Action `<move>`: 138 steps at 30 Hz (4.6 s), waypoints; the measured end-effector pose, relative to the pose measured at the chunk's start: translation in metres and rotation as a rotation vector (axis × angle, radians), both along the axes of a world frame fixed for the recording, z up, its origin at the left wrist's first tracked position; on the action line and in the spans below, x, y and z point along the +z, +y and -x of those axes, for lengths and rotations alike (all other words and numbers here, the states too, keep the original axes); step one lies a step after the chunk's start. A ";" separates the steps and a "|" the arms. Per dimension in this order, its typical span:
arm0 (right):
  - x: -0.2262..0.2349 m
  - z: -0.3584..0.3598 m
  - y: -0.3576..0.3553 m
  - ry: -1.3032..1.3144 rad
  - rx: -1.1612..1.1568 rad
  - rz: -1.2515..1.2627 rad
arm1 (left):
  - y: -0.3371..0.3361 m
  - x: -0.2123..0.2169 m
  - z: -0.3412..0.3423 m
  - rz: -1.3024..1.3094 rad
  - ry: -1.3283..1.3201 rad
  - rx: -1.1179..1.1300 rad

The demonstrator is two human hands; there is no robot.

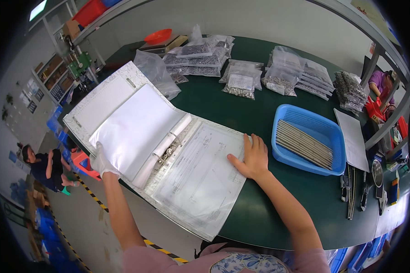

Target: The person flips through pages in a document binder, puts on a glove, and measures a metal rod from a tray using digital calipers. The person checks a record sheet and turns to another page in the binder.

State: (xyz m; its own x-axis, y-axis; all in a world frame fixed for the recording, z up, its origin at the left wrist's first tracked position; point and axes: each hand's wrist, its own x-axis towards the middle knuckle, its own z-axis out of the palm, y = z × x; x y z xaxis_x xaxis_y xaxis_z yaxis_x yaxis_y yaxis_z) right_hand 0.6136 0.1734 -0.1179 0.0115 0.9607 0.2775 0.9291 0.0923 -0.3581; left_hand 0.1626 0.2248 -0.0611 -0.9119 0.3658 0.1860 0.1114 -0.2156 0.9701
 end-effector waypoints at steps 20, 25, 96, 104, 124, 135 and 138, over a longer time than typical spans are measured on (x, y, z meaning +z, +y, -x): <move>0.023 -0.006 -0.133 0.019 -0.158 0.002 | 0.258 0.019 -0.175 0.176 0.310 -0.877; 0.024 -0.003 -0.128 0.019 -0.207 0.005 | 0.275 -0.015 -0.195 0.375 0.280 -0.994; 0.081 -0.343 -0.185 1.148 -0.648 0.134 | 0.011 0.054 -0.519 -0.357 1.793 -1.332; 0.153 -0.265 -0.231 0.851 -0.530 -0.194 | -0.014 0.103 -0.403 -0.439 -0.118 -1.760; 0.136 -0.166 -0.228 0.028 -0.391 -0.087 | -0.113 -0.011 -0.298 0.323 -0.921 -1.785; 0.124 -0.118 -0.194 -0.100 -0.104 -0.065 | -0.104 -0.002 -0.301 0.577 -0.355 -1.913; 0.124 -0.108 -0.184 -0.171 -0.083 -0.082 | -0.106 0.000 -0.291 0.664 -0.304 -1.908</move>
State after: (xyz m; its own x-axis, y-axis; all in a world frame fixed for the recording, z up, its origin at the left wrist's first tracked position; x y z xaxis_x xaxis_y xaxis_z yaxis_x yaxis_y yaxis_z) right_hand 0.7220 -0.0102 0.0060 0.0358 0.9324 0.3595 0.9815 0.0350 -0.1885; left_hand 0.4534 0.1186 -0.0613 0.6620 0.6315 -0.4037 0.0713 0.4832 0.8726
